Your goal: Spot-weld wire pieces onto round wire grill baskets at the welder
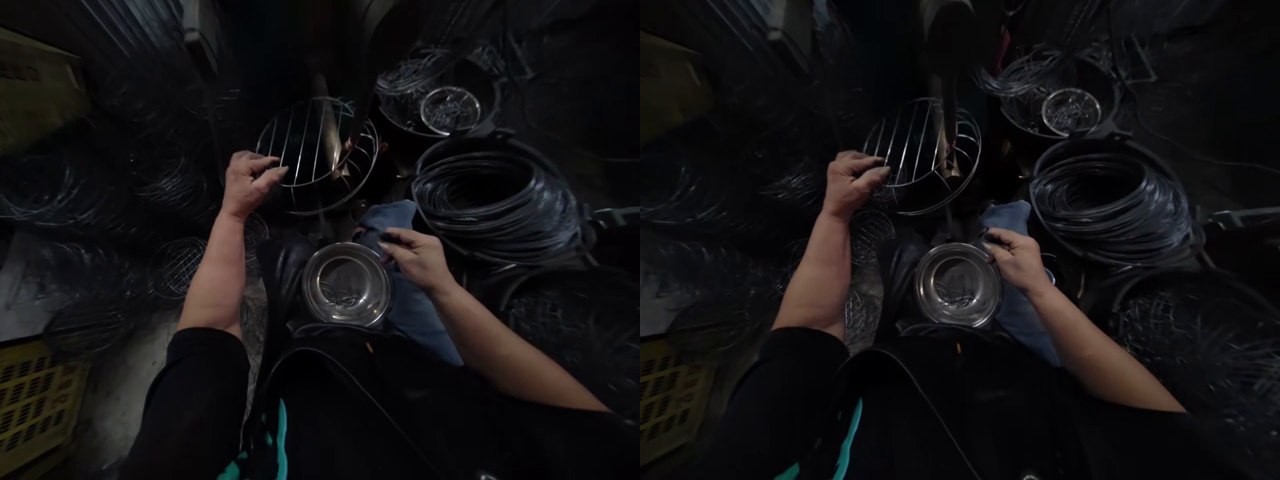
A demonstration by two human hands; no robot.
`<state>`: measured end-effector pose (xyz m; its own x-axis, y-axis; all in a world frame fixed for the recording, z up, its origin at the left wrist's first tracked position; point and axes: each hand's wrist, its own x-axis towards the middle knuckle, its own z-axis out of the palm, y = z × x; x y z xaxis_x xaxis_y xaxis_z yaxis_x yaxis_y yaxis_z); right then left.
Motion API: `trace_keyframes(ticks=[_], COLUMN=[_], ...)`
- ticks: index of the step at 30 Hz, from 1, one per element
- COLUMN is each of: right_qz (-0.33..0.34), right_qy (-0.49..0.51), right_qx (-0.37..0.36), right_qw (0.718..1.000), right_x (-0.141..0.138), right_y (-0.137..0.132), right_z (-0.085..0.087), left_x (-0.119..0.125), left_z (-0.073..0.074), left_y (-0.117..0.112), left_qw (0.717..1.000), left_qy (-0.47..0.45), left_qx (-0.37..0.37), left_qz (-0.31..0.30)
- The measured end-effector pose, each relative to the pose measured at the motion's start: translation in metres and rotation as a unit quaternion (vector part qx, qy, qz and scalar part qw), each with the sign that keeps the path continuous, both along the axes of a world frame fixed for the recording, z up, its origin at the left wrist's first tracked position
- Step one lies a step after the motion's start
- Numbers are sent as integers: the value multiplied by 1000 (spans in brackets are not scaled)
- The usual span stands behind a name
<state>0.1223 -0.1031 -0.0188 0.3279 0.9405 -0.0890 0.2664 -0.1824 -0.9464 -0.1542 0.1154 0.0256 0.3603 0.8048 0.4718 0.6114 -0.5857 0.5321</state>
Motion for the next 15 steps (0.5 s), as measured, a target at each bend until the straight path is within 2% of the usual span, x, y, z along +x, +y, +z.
trace_keyframes(ticks=[2,4,6,8,10,11,15], right_qz=[69,169,261,326,356,357,312], right_qy=[-26,-102,-219,-327,-385,-398,-404], right_qx=[-64,-115,-150,-173,-190,-196,-219], right_qw=[995,974,928,870,830,822,832], right_x=[-5,-15,-30,-48,-66,-74,-98], right_y=[-13,-22,-28,-30,-31,-32,-35], right_z=[-2,-6,-12,-19,-25,-27,-33], left_x=[-3,-6,-9,-10,-9,-9,-7], left_z=[-4,-4,-1,1,1,0,-2], left_y=[-9,-25,-42,-54,-62,-64,-66], left_qw=[1000,1000,1000,1000,1000,1000,1000], left_qy=[-7,-13,-15,-13,-12,-14,-24], left_qx=[-9,-6,3,12,15,16,16], left_qz=[-1,-2,-3,-3,-2,0,9])
